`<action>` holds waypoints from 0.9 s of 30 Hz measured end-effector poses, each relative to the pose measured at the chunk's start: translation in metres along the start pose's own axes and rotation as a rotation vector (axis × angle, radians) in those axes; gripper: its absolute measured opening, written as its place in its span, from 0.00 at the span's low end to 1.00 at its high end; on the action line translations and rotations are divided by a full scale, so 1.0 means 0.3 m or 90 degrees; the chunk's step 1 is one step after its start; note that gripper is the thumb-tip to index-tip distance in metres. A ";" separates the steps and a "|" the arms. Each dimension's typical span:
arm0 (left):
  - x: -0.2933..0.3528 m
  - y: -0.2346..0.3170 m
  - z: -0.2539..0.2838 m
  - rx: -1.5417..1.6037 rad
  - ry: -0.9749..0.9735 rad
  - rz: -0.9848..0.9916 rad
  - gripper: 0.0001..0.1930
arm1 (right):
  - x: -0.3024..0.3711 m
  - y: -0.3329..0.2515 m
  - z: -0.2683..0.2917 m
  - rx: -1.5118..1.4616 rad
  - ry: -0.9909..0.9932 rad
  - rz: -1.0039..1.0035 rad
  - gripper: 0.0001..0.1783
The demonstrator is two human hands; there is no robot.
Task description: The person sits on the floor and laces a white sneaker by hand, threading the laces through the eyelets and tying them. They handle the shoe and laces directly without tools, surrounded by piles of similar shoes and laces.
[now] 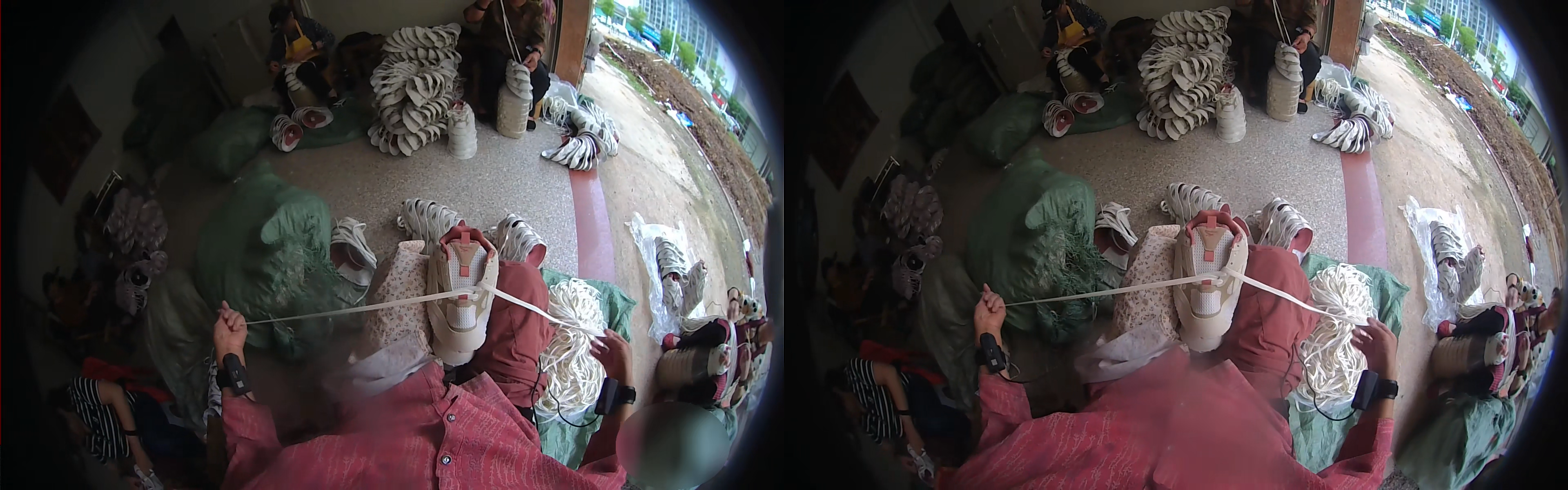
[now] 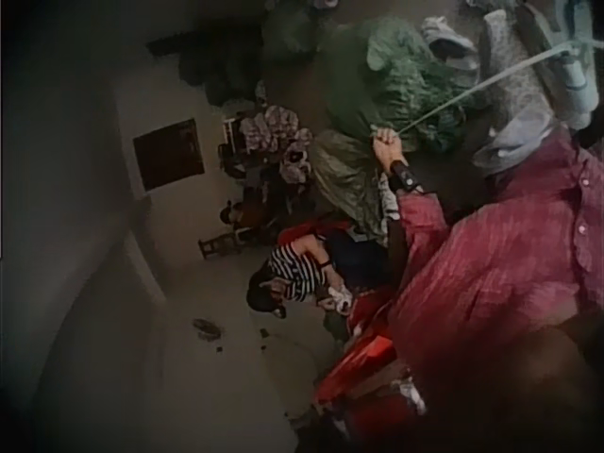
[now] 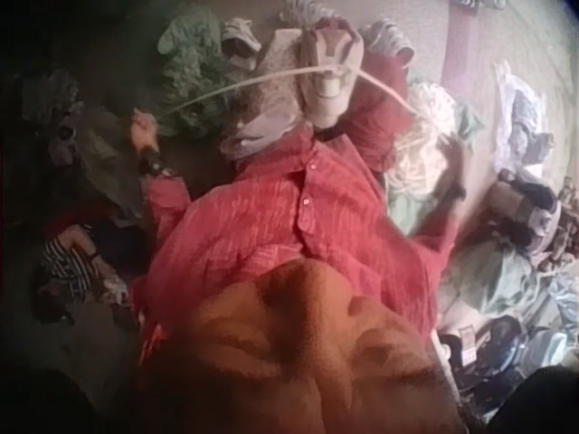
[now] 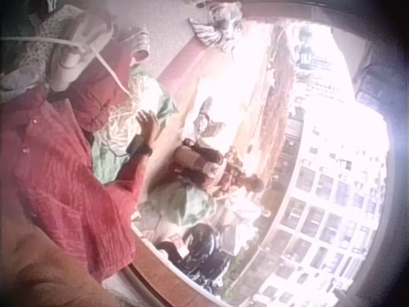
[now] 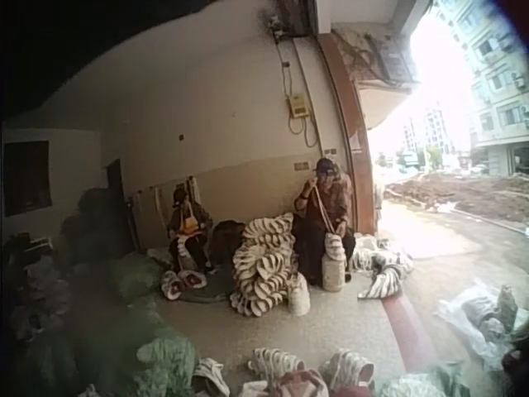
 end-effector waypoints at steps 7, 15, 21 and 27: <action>0.167 -0.461 -0.411 -0.658 -0.148 -0.082 0.12 | 0.075 -0.170 -0.397 0.441 -0.182 0.217 0.14; 0.274 -1.193 -0.484 -1.083 -0.697 -0.111 0.13 | 0.346 -0.303 -1.066 0.693 -0.258 0.552 0.19; 0.325 -1.284 -0.447 -1.136 -0.776 0.052 0.13 | 0.335 -0.190 -1.176 0.834 -0.147 0.664 0.26; 0.327 -1.299 -0.409 -1.104 -0.878 -0.039 0.13 | 0.332 -0.184 -1.179 0.795 -0.206 0.638 0.25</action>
Point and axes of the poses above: each hand's wrist, its own x-axis away from the middle knuckle, its own z-axis out of the back of the hand, y = z × x, the point moved 4 cm from there along -x, towards the middle knuckle, and after that the axes turned 14 degrees about x, right-handed, at the moved point
